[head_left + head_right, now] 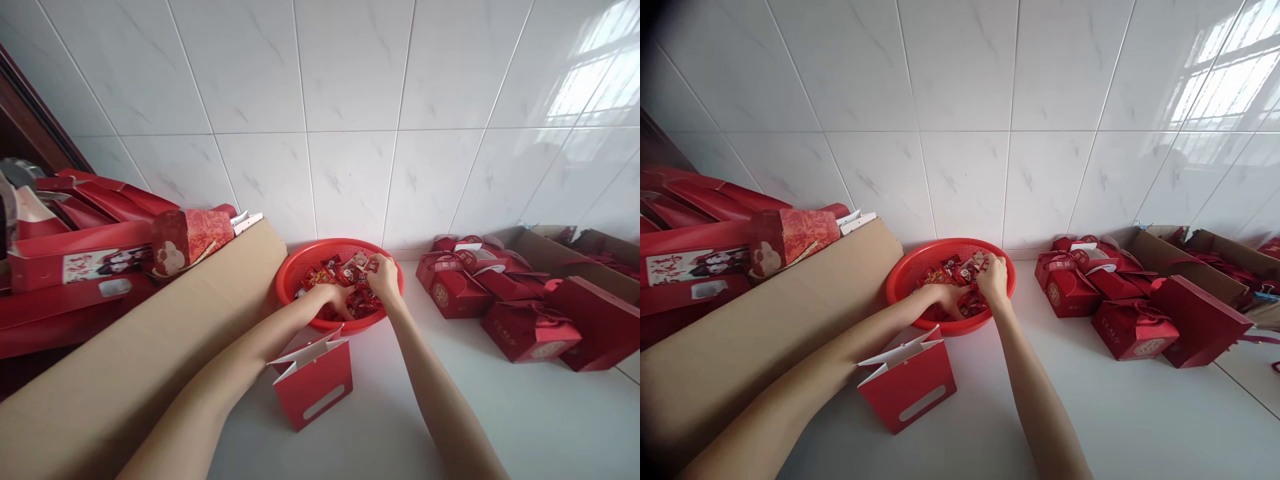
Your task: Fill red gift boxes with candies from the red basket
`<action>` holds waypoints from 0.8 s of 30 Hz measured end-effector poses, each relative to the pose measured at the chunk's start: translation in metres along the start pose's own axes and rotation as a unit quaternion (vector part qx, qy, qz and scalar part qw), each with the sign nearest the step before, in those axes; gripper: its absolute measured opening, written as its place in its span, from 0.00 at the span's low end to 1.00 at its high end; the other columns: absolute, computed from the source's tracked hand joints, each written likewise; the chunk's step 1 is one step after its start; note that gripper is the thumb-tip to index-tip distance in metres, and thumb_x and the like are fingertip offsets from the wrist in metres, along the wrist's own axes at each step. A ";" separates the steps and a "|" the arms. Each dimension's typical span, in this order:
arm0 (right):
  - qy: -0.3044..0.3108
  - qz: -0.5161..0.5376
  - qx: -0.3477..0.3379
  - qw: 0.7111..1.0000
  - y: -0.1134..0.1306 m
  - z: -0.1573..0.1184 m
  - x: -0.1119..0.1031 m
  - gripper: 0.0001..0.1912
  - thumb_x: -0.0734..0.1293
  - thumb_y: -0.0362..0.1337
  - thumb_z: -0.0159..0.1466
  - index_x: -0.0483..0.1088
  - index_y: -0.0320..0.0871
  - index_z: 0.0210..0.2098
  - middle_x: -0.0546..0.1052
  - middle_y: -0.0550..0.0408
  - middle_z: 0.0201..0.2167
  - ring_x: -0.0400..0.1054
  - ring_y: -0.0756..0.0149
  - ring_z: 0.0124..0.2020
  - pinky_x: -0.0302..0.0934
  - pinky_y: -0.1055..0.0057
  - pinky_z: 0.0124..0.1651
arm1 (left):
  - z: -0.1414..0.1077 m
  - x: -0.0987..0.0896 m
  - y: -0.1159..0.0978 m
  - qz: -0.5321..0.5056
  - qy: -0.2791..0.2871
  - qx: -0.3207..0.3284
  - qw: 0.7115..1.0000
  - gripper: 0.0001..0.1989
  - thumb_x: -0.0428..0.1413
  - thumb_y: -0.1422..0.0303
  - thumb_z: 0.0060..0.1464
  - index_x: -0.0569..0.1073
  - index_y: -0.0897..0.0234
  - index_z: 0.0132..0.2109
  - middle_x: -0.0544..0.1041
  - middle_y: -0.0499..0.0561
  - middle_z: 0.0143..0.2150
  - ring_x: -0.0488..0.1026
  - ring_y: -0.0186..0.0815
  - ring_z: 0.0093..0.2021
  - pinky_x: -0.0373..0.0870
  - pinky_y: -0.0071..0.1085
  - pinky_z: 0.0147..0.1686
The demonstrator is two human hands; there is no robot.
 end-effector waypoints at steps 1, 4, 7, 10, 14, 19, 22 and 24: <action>0.002 0.000 -0.001 1.000 0.000 0.000 0.001 0.20 0.63 0.25 0.52 0.75 0.43 0.43 0.75 0.45 0.45 0.70 0.54 0.47 0.64 0.63 0.51 | 0.001 0.003 -0.002 0.008 0.009 0.002 1.000 0.46 0.67 0.61 0.35 0.63 0.57 0.64 0.75 0.61 0.59 0.75 0.53 0.51 0.73 0.36 0.45; 0.003 0.007 -0.005 1.000 0.001 0.000 0.003 0.19 0.64 0.27 0.55 0.75 0.43 0.45 0.76 0.45 0.46 0.68 0.51 0.52 0.62 0.61 0.53 | 0.004 0.003 -0.005 0.029 -0.008 -0.018 0.999 0.44 0.67 0.59 0.36 0.65 0.58 0.63 0.78 0.61 0.54 0.77 0.53 0.47 0.73 0.37 0.41; -0.004 0.016 0.000 1.000 0.002 -0.001 0.000 0.18 0.64 0.30 0.56 0.74 0.42 0.46 0.76 0.44 0.48 0.68 0.51 0.53 0.63 0.61 0.52 | 0.003 -0.004 -0.005 0.042 -0.041 -0.038 0.998 0.39 0.66 0.56 0.38 0.69 0.58 0.59 0.80 0.58 0.48 0.78 0.51 0.42 0.74 0.36 0.38; 0.006 0.026 0.007 1.000 0.003 -0.003 -0.001 0.16 0.64 0.32 0.57 0.74 0.41 0.45 0.76 0.44 0.47 0.70 0.53 0.50 0.64 0.63 0.49 | 0.000 -0.014 -0.006 0.060 -0.076 -0.054 0.994 0.29 0.65 0.57 0.42 0.74 0.61 0.52 0.81 0.59 0.45 0.79 0.52 0.41 0.75 0.38 0.41; 0.007 0.029 0.011 1.000 0.005 -0.004 -0.004 0.14 0.65 0.33 0.58 0.75 0.41 0.43 0.77 0.45 0.48 0.71 0.56 0.47 0.65 0.65 0.47 | -0.008 -0.031 0.002 0.078 -0.126 -0.097 0.984 0.17 0.60 0.63 0.52 0.76 0.65 0.48 0.80 0.64 0.47 0.78 0.56 0.49 0.73 0.42 0.47; 0.068 -0.002 0.009 0.998 0.007 -0.006 0.006 0.13 0.62 0.31 0.61 0.74 0.41 0.42 0.79 0.49 0.42 0.73 0.61 0.41 0.64 0.69 0.42 | -0.017 -0.043 0.023 0.075 -0.163 -0.147 0.973 0.14 0.60 0.64 0.54 0.78 0.68 0.45 0.80 0.69 0.45 0.78 0.57 0.49 0.74 0.42 0.45; 0.110 -0.023 -0.010 0.994 0.012 -0.010 0.011 0.11 0.62 0.29 0.60 0.75 0.43 0.39 0.80 0.52 0.38 0.74 0.61 0.39 0.63 0.70 0.39 | -0.015 -0.040 0.024 0.078 -0.151 -0.133 0.976 0.13 0.61 0.64 0.53 0.79 0.68 0.42 0.81 0.67 0.42 0.79 0.55 0.48 0.74 0.41 0.47; 0.152 -0.044 -0.029 0.987 0.016 -0.013 0.017 0.09 0.64 0.30 0.59 0.75 0.44 0.37 0.80 0.53 0.37 0.73 0.61 0.40 0.63 0.70 0.40 | -0.012 -0.036 0.019 0.081 -0.141 -0.110 0.980 0.13 0.64 0.66 0.49 0.79 0.67 0.42 0.82 0.65 0.43 0.78 0.55 0.48 0.74 0.42 0.48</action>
Point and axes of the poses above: each hand's wrist, its own z-axis towards the middle knuckle, its own x-axis out of the palm, y = z × x, the point moved 8 cm from there along z, towards the middle knuckle
